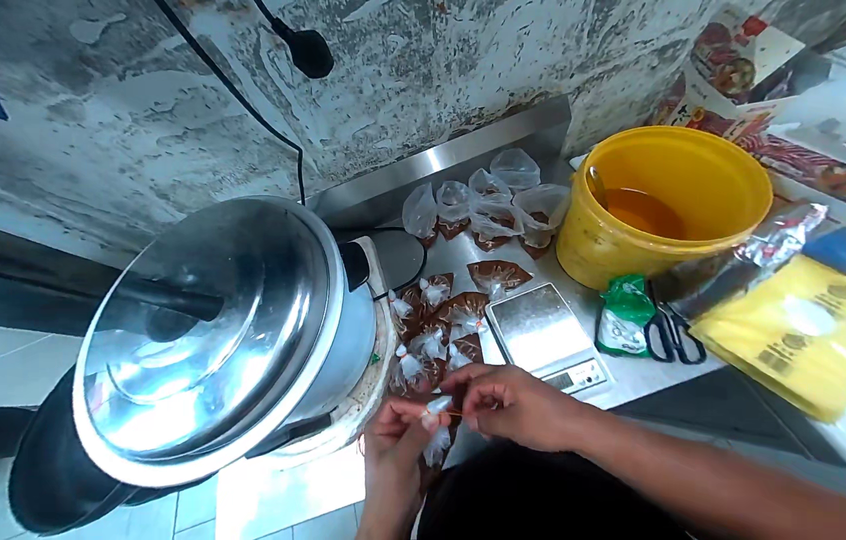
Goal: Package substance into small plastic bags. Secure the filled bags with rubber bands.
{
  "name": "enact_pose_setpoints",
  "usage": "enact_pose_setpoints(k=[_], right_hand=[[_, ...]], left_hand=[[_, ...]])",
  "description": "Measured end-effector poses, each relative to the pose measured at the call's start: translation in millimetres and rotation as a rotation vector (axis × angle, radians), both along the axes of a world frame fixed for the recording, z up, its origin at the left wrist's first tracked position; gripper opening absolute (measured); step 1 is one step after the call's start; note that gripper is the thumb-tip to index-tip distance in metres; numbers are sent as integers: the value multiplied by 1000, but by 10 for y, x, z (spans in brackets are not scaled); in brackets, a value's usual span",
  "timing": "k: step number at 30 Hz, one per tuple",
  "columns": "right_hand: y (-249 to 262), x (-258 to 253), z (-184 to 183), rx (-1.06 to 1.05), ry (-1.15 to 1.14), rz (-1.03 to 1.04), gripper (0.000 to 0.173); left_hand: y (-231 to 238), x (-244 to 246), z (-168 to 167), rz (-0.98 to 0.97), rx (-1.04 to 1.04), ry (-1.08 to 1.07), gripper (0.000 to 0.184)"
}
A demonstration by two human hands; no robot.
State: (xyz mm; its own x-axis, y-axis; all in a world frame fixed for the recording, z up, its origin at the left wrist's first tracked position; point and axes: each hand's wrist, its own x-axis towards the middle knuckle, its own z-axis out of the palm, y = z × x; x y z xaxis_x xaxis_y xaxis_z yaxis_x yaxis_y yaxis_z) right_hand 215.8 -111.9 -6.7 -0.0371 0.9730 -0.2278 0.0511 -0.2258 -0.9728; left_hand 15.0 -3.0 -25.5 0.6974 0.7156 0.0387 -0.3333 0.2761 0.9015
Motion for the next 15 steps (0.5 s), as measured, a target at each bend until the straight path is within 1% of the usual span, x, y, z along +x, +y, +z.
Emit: enact_pose_setpoints(k=[2,4,5,6,8,10,11,13,14,15], right_hand=[[30,8,-23,-99,84,-73,12],[60,31,-17,-242,231,-140,16],[75,34,11,-295,266,-151,19],[88,24,51,-337,265,-151,23],[100,-30,134,-394,185,-158,25],[84,-96,178,-401,124,-185,22],[70,-124,200,-383,75,-172,16],[21,-190,204,-298,-20,-140,14],[-13,-214,200,-244,-56,-126,15],[-52,-229,199,-192,-85,-112,17]], left_hand=[[-5,-8,-25,-59,199,48,9],[0,-14,-36,-129,492,129,6],[10,-1,-39,-150,635,164,5],[26,13,-36,-162,774,209,5],[65,32,-28,-143,1014,337,7],[109,48,-68,-113,1166,455,12],[115,58,-95,-94,1197,498,14],[77,85,-137,-15,1132,526,14],[44,100,-146,39,1039,522,12],[6,114,-140,92,895,512,11]])
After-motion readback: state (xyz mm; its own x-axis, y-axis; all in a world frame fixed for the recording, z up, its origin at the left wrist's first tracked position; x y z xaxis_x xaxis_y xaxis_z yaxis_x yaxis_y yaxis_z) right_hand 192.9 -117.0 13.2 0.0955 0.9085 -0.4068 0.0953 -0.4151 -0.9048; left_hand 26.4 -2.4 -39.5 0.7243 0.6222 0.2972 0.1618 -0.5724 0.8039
